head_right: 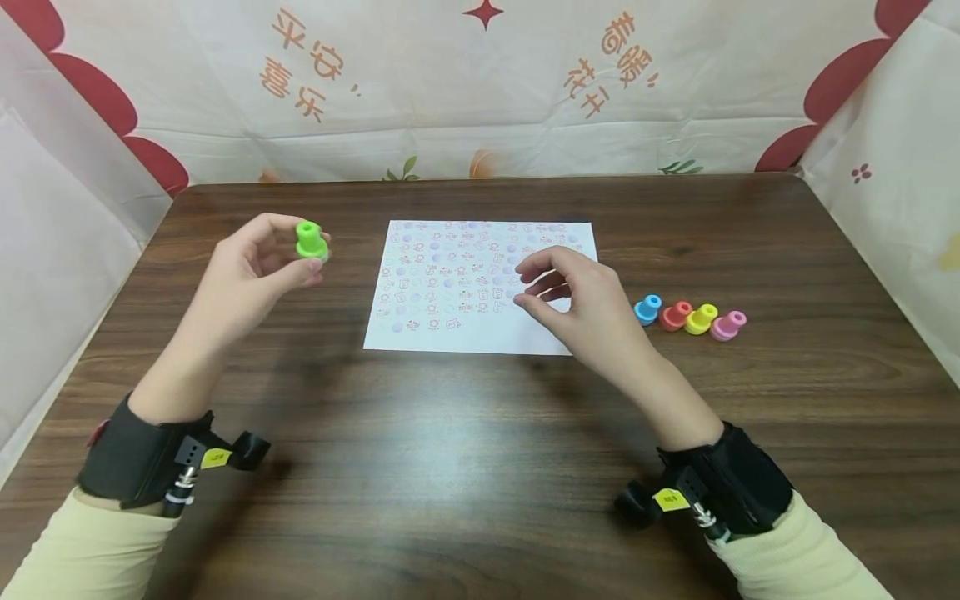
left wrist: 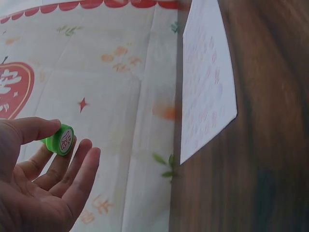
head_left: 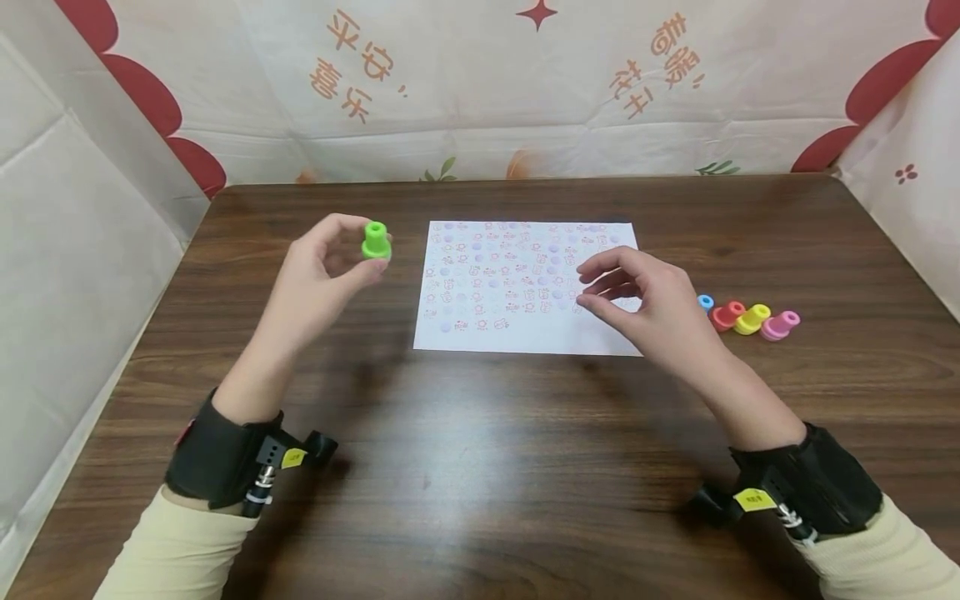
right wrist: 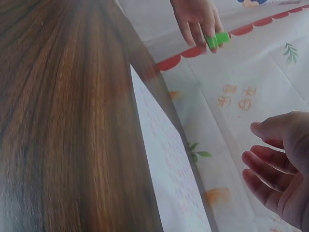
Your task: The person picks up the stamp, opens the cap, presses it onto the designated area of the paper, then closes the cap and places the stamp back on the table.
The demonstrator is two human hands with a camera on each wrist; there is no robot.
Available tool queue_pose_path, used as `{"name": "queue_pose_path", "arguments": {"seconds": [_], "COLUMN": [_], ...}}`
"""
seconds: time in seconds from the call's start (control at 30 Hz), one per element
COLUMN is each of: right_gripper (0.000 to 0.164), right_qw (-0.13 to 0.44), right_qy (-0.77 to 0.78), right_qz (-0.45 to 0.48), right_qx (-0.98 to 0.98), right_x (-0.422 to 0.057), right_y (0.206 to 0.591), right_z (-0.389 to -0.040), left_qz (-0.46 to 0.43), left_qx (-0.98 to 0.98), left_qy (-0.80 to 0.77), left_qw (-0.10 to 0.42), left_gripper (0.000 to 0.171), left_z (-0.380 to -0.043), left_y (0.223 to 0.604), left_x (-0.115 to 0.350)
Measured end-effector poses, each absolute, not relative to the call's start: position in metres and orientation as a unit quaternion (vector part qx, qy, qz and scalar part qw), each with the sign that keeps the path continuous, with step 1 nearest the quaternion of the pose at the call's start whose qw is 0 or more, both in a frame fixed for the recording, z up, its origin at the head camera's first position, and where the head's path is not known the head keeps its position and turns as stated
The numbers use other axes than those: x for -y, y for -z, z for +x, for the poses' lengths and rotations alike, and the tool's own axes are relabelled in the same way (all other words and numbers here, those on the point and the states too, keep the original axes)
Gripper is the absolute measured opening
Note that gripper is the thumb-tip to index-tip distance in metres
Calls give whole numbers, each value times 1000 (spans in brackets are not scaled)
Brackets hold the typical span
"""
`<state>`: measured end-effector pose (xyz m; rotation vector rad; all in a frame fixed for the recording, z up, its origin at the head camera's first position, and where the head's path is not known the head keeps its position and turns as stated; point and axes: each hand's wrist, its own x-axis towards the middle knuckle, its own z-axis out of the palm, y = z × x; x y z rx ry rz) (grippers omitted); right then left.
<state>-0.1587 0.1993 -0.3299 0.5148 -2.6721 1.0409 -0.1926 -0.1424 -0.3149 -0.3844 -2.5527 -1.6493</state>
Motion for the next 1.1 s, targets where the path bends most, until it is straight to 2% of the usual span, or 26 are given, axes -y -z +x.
{"name": "queue_pose_path", "arguments": {"seconds": [0.23, 0.53, 0.77, 1.1], "right_gripper": [28, 27, 26, 26], "right_qw": [128, 143, 155, 153], "right_qy": [-346, -333, -332, -317], "right_qz": [164, 140, 138, 117], "right_qx": [915, 922, 920, 929], "right_x": [-212, -229, -242, -258], "right_y": [329, 332, 337, 341], "right_z": [-156, -153, -150, -143], "left_qz": [-120, -106, -75, -40], "left_qx": [845, 863, 883, 920], "left_qy": [513, 480, 448, 378], "left_qw": [87, 115, 119, 93], "left_gripper": [29, 30, 32, 39], "left_z": [-192, -192, -191, -188], "left_y": [310, 314, 323, 341], "left_x": [164, 193, 211, 229]}}
